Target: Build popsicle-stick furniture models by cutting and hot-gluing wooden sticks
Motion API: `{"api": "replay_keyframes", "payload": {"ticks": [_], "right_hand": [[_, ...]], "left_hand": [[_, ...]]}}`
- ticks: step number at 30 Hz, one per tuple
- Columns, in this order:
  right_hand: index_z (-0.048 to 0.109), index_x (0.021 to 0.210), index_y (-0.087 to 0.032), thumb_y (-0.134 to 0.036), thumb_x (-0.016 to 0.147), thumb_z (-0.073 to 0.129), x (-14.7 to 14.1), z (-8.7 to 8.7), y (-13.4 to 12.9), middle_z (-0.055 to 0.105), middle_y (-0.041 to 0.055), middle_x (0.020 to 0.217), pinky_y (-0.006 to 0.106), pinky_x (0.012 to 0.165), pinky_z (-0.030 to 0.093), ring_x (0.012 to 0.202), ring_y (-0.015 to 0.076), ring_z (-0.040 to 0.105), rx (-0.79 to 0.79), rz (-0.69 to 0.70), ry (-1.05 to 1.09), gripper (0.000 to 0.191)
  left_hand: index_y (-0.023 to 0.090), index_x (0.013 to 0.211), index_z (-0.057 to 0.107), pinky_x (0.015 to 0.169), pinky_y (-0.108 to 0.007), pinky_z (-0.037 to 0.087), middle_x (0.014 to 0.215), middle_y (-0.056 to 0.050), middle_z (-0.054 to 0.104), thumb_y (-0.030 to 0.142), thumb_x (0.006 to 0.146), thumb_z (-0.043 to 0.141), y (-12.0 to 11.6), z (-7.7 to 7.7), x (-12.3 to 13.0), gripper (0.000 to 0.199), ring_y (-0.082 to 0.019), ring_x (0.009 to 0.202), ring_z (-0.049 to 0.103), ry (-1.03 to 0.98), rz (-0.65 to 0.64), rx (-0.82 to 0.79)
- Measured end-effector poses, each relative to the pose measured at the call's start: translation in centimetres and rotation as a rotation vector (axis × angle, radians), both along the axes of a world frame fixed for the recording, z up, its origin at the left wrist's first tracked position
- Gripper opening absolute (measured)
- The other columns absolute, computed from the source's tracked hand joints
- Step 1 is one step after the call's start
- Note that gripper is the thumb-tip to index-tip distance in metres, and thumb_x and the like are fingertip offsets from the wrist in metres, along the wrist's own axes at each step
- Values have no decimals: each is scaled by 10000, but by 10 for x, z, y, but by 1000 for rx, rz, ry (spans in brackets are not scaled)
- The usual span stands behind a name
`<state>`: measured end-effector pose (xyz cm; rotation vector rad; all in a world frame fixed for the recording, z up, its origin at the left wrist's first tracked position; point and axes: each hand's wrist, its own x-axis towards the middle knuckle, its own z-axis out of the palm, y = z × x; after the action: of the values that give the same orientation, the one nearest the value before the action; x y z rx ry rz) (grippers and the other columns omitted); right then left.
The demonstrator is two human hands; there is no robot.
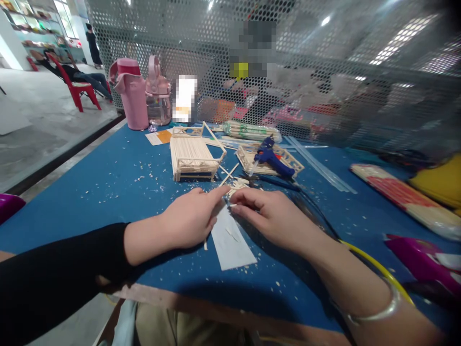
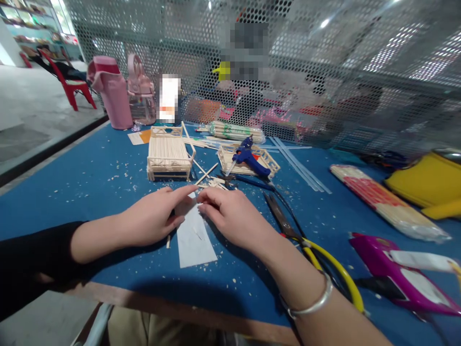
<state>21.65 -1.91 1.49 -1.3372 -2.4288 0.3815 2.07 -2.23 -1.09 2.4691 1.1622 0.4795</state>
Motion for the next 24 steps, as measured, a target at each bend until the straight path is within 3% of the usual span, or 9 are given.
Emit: {"api": "replay_keyframes", "payload": {"ticks": [3,10,16,24], "right_hand": [[631,718,-204,-210,850,554,-1,-1,2,640,-29,618,216,525,367,530,97,531,51,10,-95,153],[663,712,-151,-174,836,604,-11,-12,12,670,69,770,271,649,433,734,173,600,181,75,-247,140],[691,751,-158,-129,841,578,-12,-14,11,698,55,752,279,684,426,732,173,615,215,206,-276,147],[680,706,-161,-155,855,549,-12,-20,10,669,57,683,284,651,402,677,169,588,299,148,-248,198]], "left_hand": [[144,1436,330,785,-421,510,1091,-151,686,154,822,489,2,1,0,634,-321,1008,596,14,-9,-27],[120,1449,289,857,-429,492,1130,-162,665,174,830,518,4,5,0,662,-324,1082,572,41,-7,-73],[173,1439,278,823,-393,510,1101,-133,658,200,835,541,4,6,1,660,-303,1060,606,97,-1,-74],[136,1449,283,814,-409,521,1089,-151,675,241,820,595,7,13,4,710,-330,1068,612,174,39,-59]]}}
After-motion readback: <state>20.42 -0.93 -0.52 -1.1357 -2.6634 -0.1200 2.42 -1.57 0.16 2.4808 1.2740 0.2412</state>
